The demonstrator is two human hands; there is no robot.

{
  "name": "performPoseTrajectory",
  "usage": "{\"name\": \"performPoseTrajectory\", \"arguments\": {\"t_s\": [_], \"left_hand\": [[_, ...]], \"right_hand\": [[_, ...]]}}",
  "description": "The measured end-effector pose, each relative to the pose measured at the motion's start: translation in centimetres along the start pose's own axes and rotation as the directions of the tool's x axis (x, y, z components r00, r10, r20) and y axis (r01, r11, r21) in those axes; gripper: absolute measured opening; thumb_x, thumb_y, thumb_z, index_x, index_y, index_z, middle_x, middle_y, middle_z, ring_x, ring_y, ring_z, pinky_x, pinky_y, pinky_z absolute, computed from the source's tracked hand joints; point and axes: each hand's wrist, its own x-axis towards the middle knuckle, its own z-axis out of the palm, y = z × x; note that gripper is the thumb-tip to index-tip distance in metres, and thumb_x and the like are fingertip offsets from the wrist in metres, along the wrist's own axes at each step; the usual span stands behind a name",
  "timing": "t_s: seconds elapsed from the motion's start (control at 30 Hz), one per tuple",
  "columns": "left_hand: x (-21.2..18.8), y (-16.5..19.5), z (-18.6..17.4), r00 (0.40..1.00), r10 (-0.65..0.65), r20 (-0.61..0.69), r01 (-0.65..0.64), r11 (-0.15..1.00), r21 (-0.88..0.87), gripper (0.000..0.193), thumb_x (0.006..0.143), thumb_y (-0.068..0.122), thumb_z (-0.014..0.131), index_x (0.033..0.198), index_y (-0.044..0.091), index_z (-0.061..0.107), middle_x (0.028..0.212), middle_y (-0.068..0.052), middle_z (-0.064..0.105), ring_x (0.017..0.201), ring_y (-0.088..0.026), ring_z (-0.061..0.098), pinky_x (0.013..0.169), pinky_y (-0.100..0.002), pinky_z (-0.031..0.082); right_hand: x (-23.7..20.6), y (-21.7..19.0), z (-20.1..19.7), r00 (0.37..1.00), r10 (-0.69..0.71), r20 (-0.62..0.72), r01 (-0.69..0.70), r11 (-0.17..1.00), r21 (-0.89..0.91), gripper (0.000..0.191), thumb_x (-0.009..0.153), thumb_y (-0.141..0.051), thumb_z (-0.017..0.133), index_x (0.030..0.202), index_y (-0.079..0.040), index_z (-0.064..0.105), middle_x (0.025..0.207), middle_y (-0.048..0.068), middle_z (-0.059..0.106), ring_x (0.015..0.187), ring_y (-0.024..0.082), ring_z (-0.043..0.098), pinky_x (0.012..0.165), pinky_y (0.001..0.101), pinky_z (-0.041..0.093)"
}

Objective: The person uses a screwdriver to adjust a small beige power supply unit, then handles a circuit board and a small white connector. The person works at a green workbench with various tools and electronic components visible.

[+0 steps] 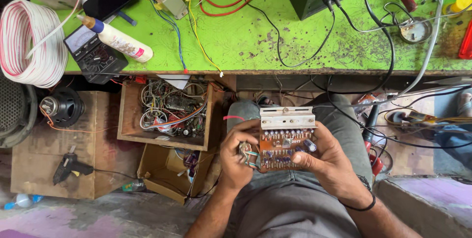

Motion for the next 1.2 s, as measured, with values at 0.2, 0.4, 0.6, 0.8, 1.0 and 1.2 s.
{"name": "performPoseTrajectory", "arguments": {"t_s": [0.2, 0.4, 0.6, 0.8, 1.0, 1.2], "left_hand": [[-1.0, -1.8, 0.2, 0.962, -0.266, 0.055, 0.266, 0.88, -0.395, 0.02, 0.09, -0.011, 0.062, 0.102, 0.004, 0.058, 0.128, -0.018, 0.07, 0.111, -0.016, 0.067, 0.094, -0.031, 0.056], [-0.1, -0.7, 0.9, 0.963, -0.268, -0.045, 0.233, 0.899, -0.372, 0.009, 0.101, -0.002, 0.062, 0.101, 0.005, 0.056, 0.111, -0.015, 0.075, 0.092, -0.016, 0.073, 0.079, -0.029, 0.06], [0.3, 2.4, 2.1, 0.997, -0.065, 0.043, 0.069, 0.991, -0.112, 0.012, 0.103, 0.003, 0.066, 0.095, 0.005, 0.058, 0.113, -0.017, 0.075, 0.099, -0.021, 0.072, 0.078, -0.031, 0.057], [-0.8, 3.3, 1.4, 0.87, 0.444, 0.215, -0.484, 0.85, 0.208, 0.014, 0.096, 0.009, 0.072, 0.103, 0.006, 0.059, 0.117, -0.016, 0.072, 0.108, -0.037, 0.074, 0.093, -0.043, 0.062], [-2.1, 2.8, 2.2, 0.89, 0.228, 0.395, -0.393, 0.821, 0.413, 0.039, 0.087, 0.003, 0.079, 0.122, 0.006, 0.063, 0.124, -0.013, 0.064, 0.111, -0.032, 0.065, 0.094, -0.044, 0.053], [0.9, 1.6, -3.6, 0.758, -0.173, 0.628, -0.112, 0.915, 0.388, 0.055, 0.071, 0.011, 0.085, 0.121, 0.002, 0.063, 0.118, -0.019, 0.067, 0.107, -0.037, 0.065, 0.089, -0.044, 0.051]], "right_hand": [[1.0, 0.7, 0.4, 0.998, 0.021, -0.057, -0.02, 1.0, 0.018, 0.067, 0.09, -0.011, 0.074, 0.149, -0.003, 0.044, 0.137, 0.01, 0.058, 0.123, 0.022, 0.058, 0.099, 0.0424, 0.054], [1.0, 2.8, 0.9, 0.997, -0.063, -0.039, 0.054, 0.977, -0.205, 0.06, 0.098, -0.023, 0.064, 0.151, -0.004, 0.041, 0.146, 0.008, 0.055, 0.135, 0.02, 0.052, 0.107, 0.0346, 0.046], [1.2, 4.9, 1.1, 1.0, 0.017, -0.009, -0.012, 0.932, 0.363, 0.038, 0.107, -0.012, 0.058, 0.142, -0.001, 0.05, 0.132, 0.012, 0.061, 0.123, 0.024, 0.058, 0.099, 0.0457, 0.051], [2.4, 3.5, 0.6, 0.986, -0.022, -0.164, 0.101, 0.867, 0.488, 0.031, 0.106, -0.008, 0.049, 0.137, -0.003, 0.051, 0.13, 0.013, 0.065, 0.118, 0.028, 0.065, 0.096, 0.0518, 0.055], [2.3, 1.5, 0.3, 0.973, -0.162, -0.162, 0.22, 0.857, 0.466, 0.035, 0.109, -0.004, 0.048, 0.144, -0.002, 0.051, 0.136, 0.015, 0.063, 0.122, 0.029, 0.063, 0.1, 0.0509, 0.054], [1.9, 1.3, 0.8, 0.971, -0.176, -0.16, 0.231, 0.863, 0.45, 0.037, 0.107, -0.002, 0.048, 0.144, -0.002, 0.051, 0.137, 0.014, 0.063, 0.126, 0.028, 0.062, 0.106, 0.0501, 0.05]]}}
